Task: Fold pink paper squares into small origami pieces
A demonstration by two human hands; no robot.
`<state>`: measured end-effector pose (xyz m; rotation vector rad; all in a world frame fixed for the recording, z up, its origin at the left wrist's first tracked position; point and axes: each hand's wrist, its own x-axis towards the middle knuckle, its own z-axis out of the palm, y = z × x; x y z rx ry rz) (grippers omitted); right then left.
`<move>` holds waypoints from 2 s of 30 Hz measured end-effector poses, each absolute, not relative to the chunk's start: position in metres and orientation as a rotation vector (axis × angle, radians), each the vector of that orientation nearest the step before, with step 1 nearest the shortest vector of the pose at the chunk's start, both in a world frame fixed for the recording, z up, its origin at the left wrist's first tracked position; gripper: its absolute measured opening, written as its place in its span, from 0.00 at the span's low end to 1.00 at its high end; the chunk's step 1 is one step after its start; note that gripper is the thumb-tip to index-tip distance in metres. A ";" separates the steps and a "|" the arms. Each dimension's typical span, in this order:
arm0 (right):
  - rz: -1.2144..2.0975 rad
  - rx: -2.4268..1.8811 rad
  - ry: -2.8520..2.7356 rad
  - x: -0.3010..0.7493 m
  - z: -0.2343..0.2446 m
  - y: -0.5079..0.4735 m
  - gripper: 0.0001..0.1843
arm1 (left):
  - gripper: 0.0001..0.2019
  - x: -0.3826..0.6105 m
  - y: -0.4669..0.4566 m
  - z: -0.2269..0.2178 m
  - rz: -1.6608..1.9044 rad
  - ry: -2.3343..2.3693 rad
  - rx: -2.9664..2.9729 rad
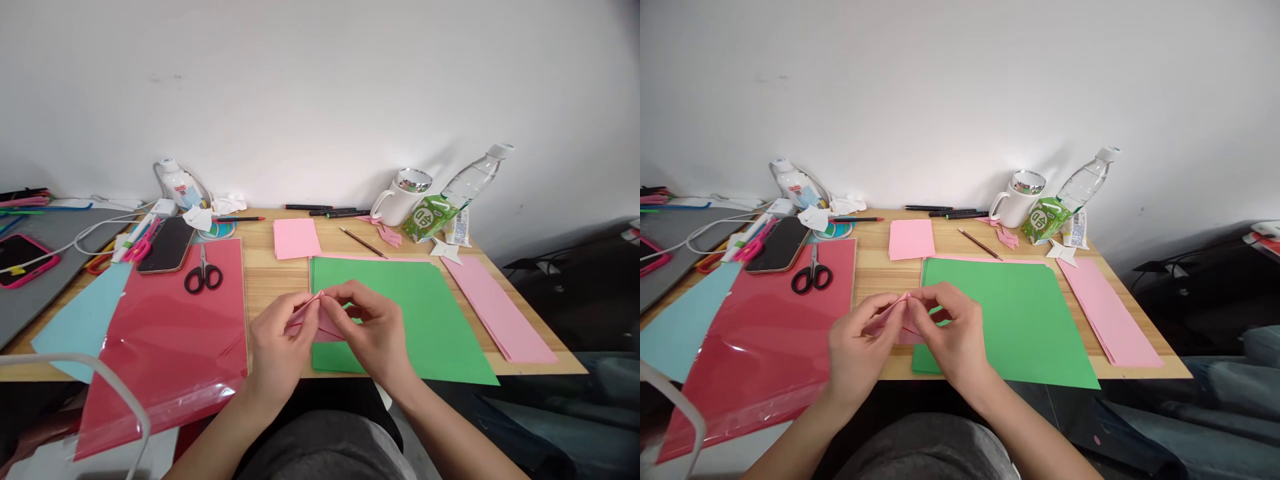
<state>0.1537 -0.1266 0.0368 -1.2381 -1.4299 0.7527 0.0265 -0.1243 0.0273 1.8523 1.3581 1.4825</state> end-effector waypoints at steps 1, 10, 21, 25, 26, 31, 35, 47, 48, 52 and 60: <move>0.799 -1.251 -1.391 0.156 0.037 -0.126 0.06 | 0.04 0.026 -0.124 0.030 1.402 1.352 1.776; 1.514 -1.118 -1.067 0.174 0.034 -0.116 0.11 | 0.06 0.022 -0.123 0.037 1.164 1.292 1.579; 1.438 -1.120 -0.971 0.172 0.030 -0.121 0.11 | 0.10 0.028 -0.125 0.041 1.122 1.272 1.596; 1.260 -1.180 -1.090 0.169 0.031 -0.122 0.13 | 0.09 0.028 -0.124 0.042 1.098 1.286 1.575; 1.222 -1.200 -1.122 0.169 0.032 -0.122 0.14 | 0.09 0.029 -0.123 0.042 1.088 1.290 1.565; 1.268 -1.259 -1.241 0.177 0.028 -0.122 0.17 | 0.10 0.029 -0.115 0.040 1.048 1.316 1.520; 1.321 -1.313 -1.204 0.190 0.016 -0.122 0.18 | 0.08 0.031 -0.107 0.029 1.089 1.313 1.605; 1.112 -1.480 -0.974 0.210 -0.036 -0.129 0.22 | 0.13 0.043 -0.117 -0.033 0.930 1.138 2.911; 1.130 -1.480 -0.996 0.212 -0.038 -0.131 0.21 | 0.14 0.043 -0.117 -0.036 0.914 1.143 2.903; 1.131 -1.530 -1.218 0.222 -0.040 -0.137 0.16 | 0.16 0.045 -0.117 -0.039 0.890 1.157 2.908; 0.375 -1.427 -2.116 0.235 -0.029 -0.140 0.12 | 0.13 0.049 -0.120 -0.041 0.945 1.080 2.886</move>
